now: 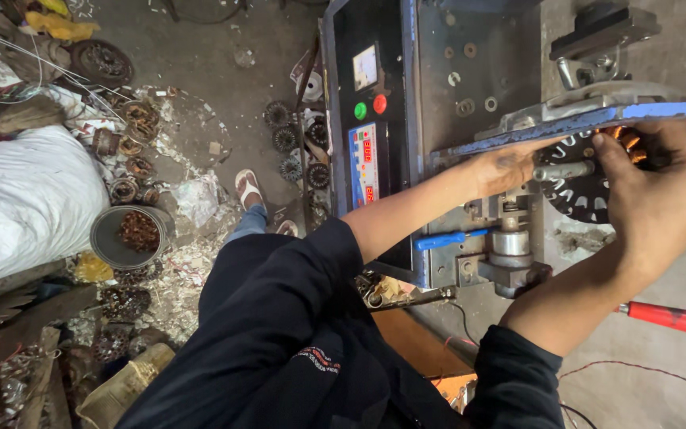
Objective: The person operates a coil winding machine, manually feeding copper wire onto a rotating spool to form a magnet coil. They repeatedly adjust the wire and the spool with both hands to ensure even winding.
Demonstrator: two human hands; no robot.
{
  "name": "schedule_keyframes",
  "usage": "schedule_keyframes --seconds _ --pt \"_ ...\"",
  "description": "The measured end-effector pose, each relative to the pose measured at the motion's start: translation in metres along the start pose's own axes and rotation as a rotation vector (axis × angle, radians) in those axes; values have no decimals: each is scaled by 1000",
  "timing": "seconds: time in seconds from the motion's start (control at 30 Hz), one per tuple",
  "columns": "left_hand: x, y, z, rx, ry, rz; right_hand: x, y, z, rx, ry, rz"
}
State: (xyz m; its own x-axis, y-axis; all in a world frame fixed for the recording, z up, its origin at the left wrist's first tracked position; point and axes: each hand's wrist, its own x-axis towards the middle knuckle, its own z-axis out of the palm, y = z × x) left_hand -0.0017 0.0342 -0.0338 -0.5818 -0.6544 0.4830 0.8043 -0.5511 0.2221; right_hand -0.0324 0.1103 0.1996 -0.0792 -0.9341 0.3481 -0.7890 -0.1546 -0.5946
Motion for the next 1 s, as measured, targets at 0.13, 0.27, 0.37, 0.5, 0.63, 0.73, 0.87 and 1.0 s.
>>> schedule_keyframes --seconds 0.13,0.27,0.37,0.5,0.63,0.73,0.87,1.0 --pt "0 -6 -5 1 54 -34 3 -6 -3 -247 -5 -110" --pt "1 -10 -6 -50 46 -37 1 -10 -3 -274 7 -98" --pt "3 -11 -4 -36 232 -94 1 -13 -4 -291 15 -152" --pt "-2 -11 -5 -58 75 18 2 -17 -3 -330 23 -201" --pt "-3 -13 -9 -88 103 10 2 -19 -4 -356 16 -202" --pt "1 -15 -9 -77 213 -54 2 -18 -4 -355 17 -208" --pt "3 -12 -6 -79 200 -47 2 -18 -4 -346 16 -190" --pt "-1 -8 -4 -100 135 -35 1 -19 -4 -334 25 -148"
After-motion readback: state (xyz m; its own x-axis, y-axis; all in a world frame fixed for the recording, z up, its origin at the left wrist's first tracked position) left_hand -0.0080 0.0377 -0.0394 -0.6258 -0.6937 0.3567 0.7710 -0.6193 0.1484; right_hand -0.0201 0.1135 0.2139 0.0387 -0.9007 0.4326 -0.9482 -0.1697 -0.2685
